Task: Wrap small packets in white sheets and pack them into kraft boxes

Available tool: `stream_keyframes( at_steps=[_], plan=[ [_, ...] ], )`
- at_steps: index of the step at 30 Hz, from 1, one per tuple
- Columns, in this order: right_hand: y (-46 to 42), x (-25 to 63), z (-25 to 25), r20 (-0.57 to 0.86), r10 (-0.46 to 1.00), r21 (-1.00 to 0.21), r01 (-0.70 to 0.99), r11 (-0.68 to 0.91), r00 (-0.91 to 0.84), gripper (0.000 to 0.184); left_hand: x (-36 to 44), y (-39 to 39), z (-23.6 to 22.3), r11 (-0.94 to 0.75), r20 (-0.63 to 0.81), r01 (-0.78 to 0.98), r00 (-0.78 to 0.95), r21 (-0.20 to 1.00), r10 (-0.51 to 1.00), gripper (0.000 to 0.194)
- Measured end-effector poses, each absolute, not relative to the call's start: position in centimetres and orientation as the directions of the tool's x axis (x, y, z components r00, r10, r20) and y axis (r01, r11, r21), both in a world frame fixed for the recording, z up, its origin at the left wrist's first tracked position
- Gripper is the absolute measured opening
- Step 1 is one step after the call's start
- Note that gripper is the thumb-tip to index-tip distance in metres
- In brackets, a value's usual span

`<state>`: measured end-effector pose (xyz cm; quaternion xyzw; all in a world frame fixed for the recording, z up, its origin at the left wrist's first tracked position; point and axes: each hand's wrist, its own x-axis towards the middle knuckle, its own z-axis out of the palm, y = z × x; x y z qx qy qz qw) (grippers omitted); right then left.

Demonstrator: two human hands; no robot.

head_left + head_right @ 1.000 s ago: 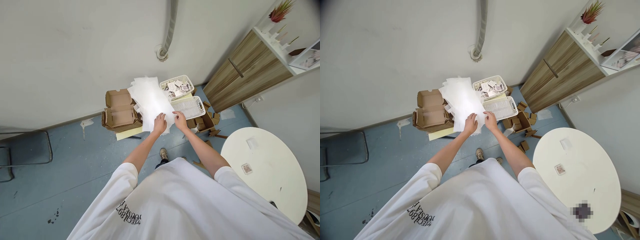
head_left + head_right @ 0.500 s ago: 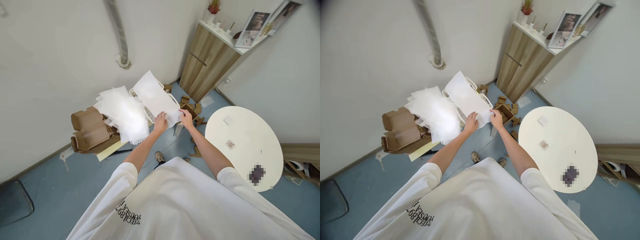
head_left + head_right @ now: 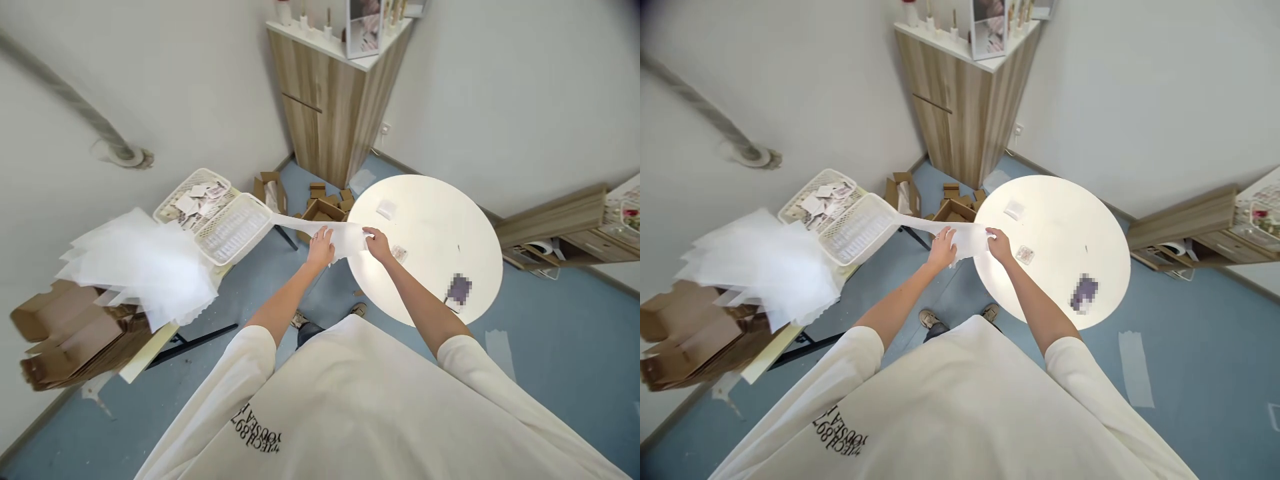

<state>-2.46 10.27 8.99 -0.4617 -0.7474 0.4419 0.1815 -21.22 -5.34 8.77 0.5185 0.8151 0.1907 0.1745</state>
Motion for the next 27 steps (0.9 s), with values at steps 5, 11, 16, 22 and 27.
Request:
stream_keyframes(
  at_steps=[5, 11, 16, 22, 27],
  plan=[
    [15.6, 6.2, 6.7, -0.216, 0.841, -0.759, 0.628, 0.175, -0.496, 0.050, -14.0, -0.2, 6.6, 0.363, -0.258, 0.803, -0.268, 0.473, 0.928, 0.056],
    [19.6, 11.5, 4.8, -0.312, 0.807, -0.690, 0.704, 0.171, -0.502, 0.050, -10.0, 3.3, 4.4, 0.277, -0.365, 0.856, -0.113, 0.437, 0.924, 0.056],
    [21.3, 12.2, 4.2, -0.301, 0.845, -0.675, 0.725, 0.139, -0.441, 0.054, -10.1, 5.9, 2.5, 0.182, -0.422, 0.894, 0.009, 0.409, 0.906, 0.056],
    [22.2, 11.8, 3.9, -0.332, 0.902, -0.709, 0.704, -0.046, -0.276, 0.033, -11.3, 8.2, 0.8, 0.065, -0.475, 0.917, 0.142, 0.394, 0.869, 0.055],
    [21.9, 12.4, 2.3, -0.417, 0.900, -0.748, 0.610, -0.261, -0.127, 0.025, -12.1, 9.3, -0.1, 0.012, -0.466, 0.925, 0.180, 0.380, 0.866, 0.057]
  ],
)
